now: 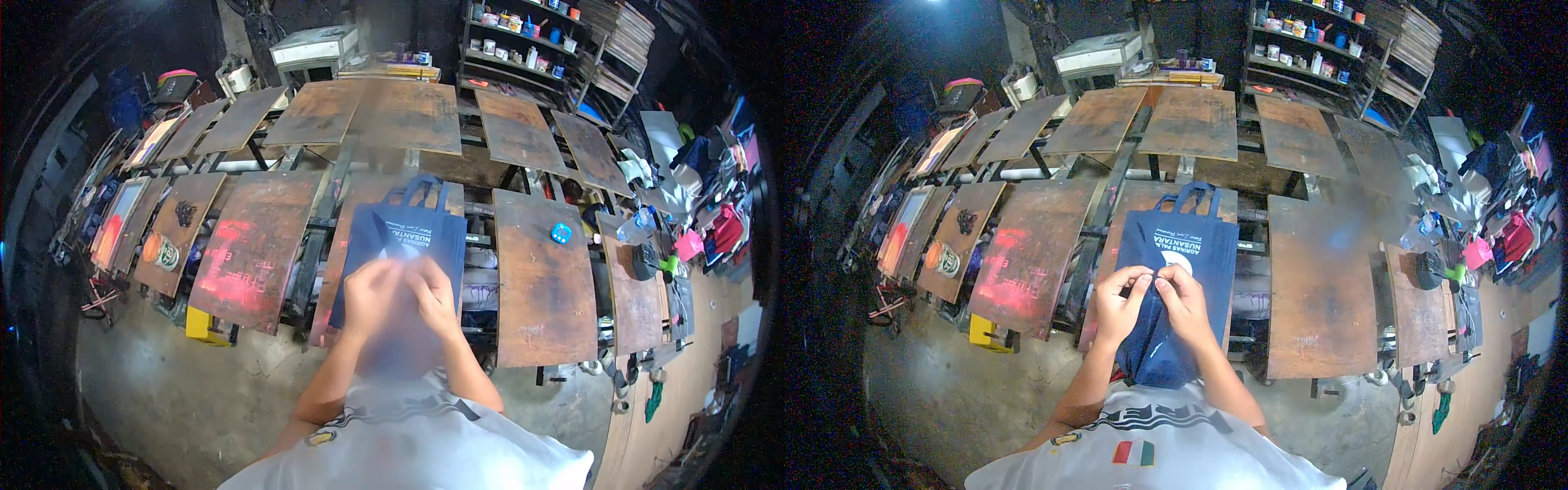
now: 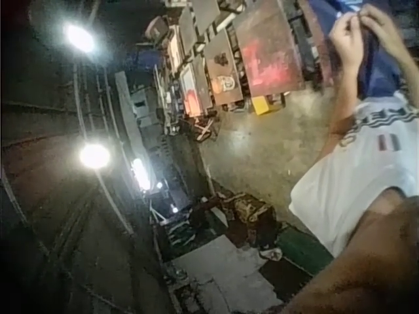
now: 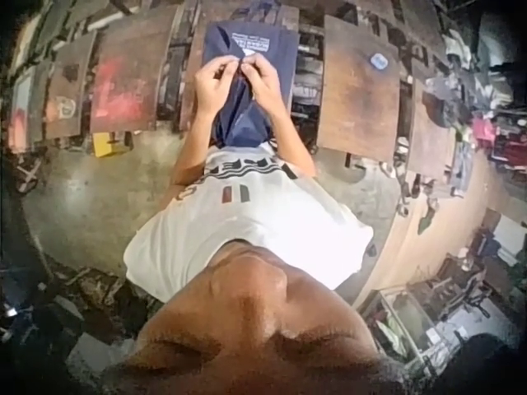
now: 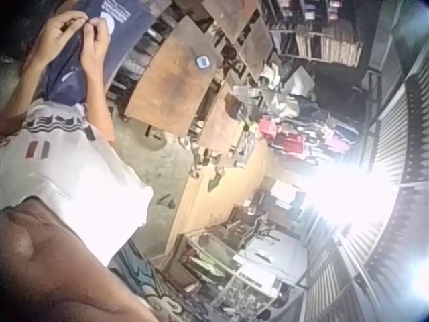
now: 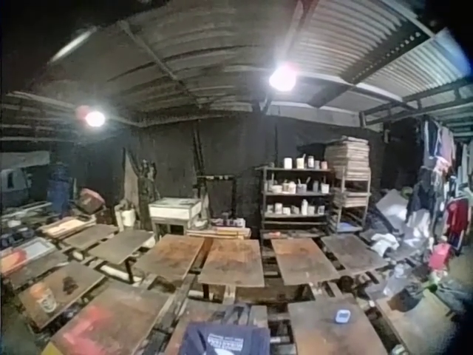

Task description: Performing screen printing on tote bags at a workstation.

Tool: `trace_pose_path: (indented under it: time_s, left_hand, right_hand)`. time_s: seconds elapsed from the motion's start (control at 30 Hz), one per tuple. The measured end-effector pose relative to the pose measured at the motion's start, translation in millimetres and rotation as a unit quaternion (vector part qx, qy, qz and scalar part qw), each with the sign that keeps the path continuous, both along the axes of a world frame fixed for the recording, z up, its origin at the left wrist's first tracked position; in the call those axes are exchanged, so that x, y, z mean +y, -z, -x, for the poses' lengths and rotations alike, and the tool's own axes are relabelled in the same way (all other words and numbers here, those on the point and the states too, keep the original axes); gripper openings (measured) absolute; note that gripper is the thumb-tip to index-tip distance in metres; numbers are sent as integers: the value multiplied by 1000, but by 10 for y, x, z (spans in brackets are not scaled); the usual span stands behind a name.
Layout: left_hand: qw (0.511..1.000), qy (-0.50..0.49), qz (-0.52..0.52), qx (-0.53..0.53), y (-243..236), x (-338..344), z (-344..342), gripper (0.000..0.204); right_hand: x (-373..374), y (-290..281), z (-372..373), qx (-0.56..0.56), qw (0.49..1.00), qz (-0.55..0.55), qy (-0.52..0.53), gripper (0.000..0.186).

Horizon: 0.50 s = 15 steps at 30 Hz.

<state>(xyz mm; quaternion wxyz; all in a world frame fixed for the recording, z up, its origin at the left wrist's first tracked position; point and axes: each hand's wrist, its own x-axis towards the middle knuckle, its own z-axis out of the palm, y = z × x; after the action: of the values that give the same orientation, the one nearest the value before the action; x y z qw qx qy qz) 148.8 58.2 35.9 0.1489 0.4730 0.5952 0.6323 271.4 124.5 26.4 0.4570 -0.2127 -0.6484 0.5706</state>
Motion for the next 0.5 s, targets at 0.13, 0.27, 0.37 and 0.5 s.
trace_pose_path:
  time_s: [0.13, 0.27, 0.37, 0.5]
  left_hand:
    - [1000, 10, -7, -20, 50, 32, 14, 15]
    - [996, -8, -17, 82, -47, 37, 3, 17]
    - [993, -22, -6, 119, -80, 32, 19, 17]
    - [990, -48, -26, 133, -166, 112, 88, 16]
  right_hand:
    - [-12, 40, 22, 2, 1000, 9, 22, 11]
    - [1, 74, 21, -2, 997, 15, 74, 12]
    - [-32, -30, 27, -34, 993, 20, 107, 11]
    - [-123, -151, 104, -72, 966, -132, 209, 13]
